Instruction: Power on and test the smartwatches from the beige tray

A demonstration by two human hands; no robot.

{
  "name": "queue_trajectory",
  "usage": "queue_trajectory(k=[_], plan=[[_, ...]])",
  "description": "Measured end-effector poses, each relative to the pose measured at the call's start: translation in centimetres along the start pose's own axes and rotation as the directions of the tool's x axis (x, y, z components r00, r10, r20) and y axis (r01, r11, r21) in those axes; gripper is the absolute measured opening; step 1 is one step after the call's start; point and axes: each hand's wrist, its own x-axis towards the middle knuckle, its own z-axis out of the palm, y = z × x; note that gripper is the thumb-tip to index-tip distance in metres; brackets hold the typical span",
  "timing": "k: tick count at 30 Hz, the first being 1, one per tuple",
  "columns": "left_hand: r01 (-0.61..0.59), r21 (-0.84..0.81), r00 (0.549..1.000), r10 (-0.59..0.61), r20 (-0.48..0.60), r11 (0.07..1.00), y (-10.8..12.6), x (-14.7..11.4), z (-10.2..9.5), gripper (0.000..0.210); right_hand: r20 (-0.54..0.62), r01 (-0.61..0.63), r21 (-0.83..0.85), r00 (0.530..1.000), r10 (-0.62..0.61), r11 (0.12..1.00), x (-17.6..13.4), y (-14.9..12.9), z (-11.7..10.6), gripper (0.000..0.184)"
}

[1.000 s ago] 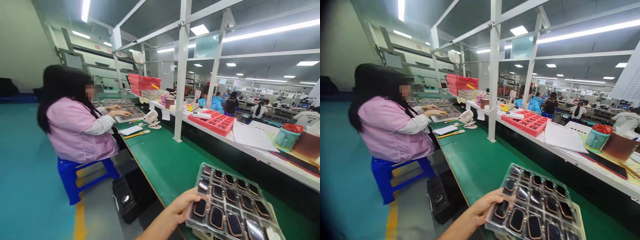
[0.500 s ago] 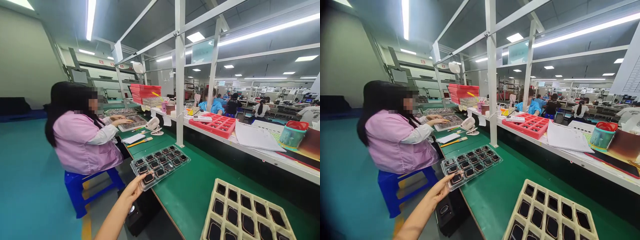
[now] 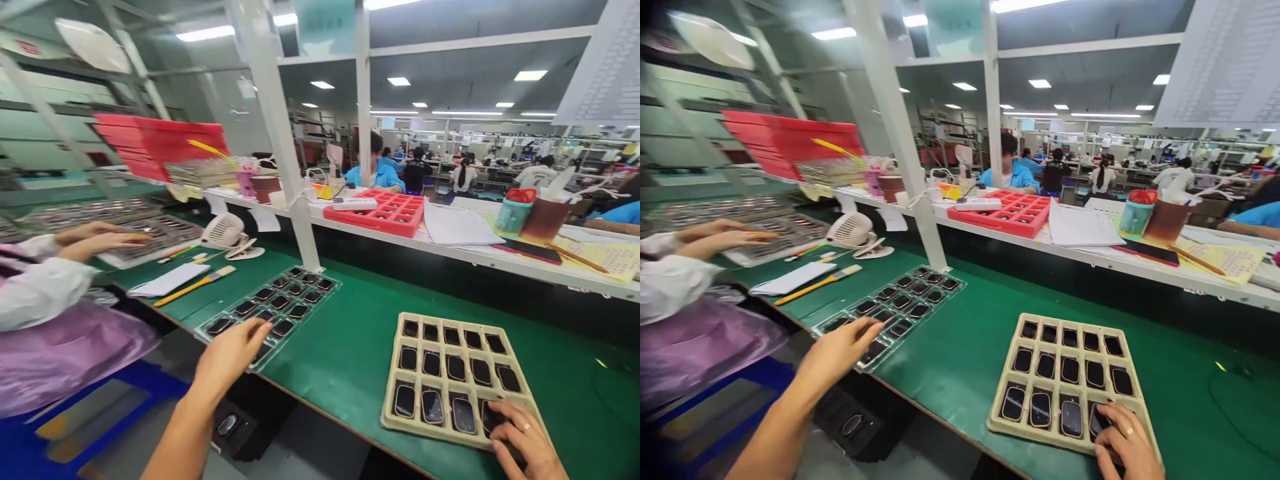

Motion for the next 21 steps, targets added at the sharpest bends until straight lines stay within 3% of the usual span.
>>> queue_trajectory(k=[1, 2, 4, 6, 7, 8, 10, 12, 16, 21], plan=[[-0.176, -0.092, 0.982, 0.181, 0.048, 0.980, 2.7, -0.4, 0.8, 0.035, 0.074, 0.003, -0.004, 0.997, -0.003, 1.000, 0.5, -1.1, -0.7, 0.012], [-0.328, -0.201, 0.930, 0.353, 0.105, 0.923, 5.6, -0.8, 1.8, 0.034, 0.155, 0.002, 0.005, 0.988, -0.002, 1.000, 1.1, -2.3, -1.3, 0.013], [-0.545, -0.366, 0.747, 0.635, 0.197, 0.755, 11.5, -1.5, 4.7, 0.031, 0.317, 0.007, 0.050, 0.948, -0.023, 0.999, 3.2, -4.3, -2.1, 0.017], [-0.676, -0.428, 0.564, 0.795, 0.223, 0.600, 16.8, -1.8, 8.0, 0.030, 0.339, -0.033, 0.063, 0.941, 0.010, 0.997, 6.0, -5.6, -2.2, 0.017], [-0.711, -0.432, 0.498, 0.831, 0.248, 0.555, 19.0, -1.8, 9.6, 0.032, 0.311, -0.024, 0.055, 0.951, 0.006, 0.998, 7.7, -5.8, -1.8, 0.016], [-0.728, -0.412, 0.474, 0.836, 0.276, 0.548, 20.8, -1.7, 11.1, 0.035, 0.284, -0.027, 0.033, 0.959, 0.017, 0.999, 9.3, -5.7, -1.2, 0.016], [-0.744, -0.328, 0.485, 0.809, 0.333, 0.582, 23.2, -1.4, 13.2, 0.034, 0.213, -0.074, -0.022, 0.974, 0.077, 0.997, 12.2, -4.8, 0.6, 0.013], [-0.753, -0.285, 0.495, 0.796, 0.349, 0.593, 24.0, -1.2, 14.1, 0.027, 0.186, -0.183, -0.064, 0.964, 0.192, 0.981, 14.1, -3.5, 2.7, 0.014], [-0.762, -0.244, 0.505, 0.787, 0.354, 0.599, 22.6, -1.4, 13.5, 0.019, 0.211, -0.214, 0.003, 0.955, 0.209, 0.977, 15.0, -1.3, 5.9, 0.015], [-0.763, -0.296, 0.502, 0.815, 0.289, 0.575, 21.8, -2.5, 12.4, 0.010, 0.277, -0.210, 0.216, 0.950, 0.147, 0.953, 15.9, -0.2, 6.4, 0.021]])
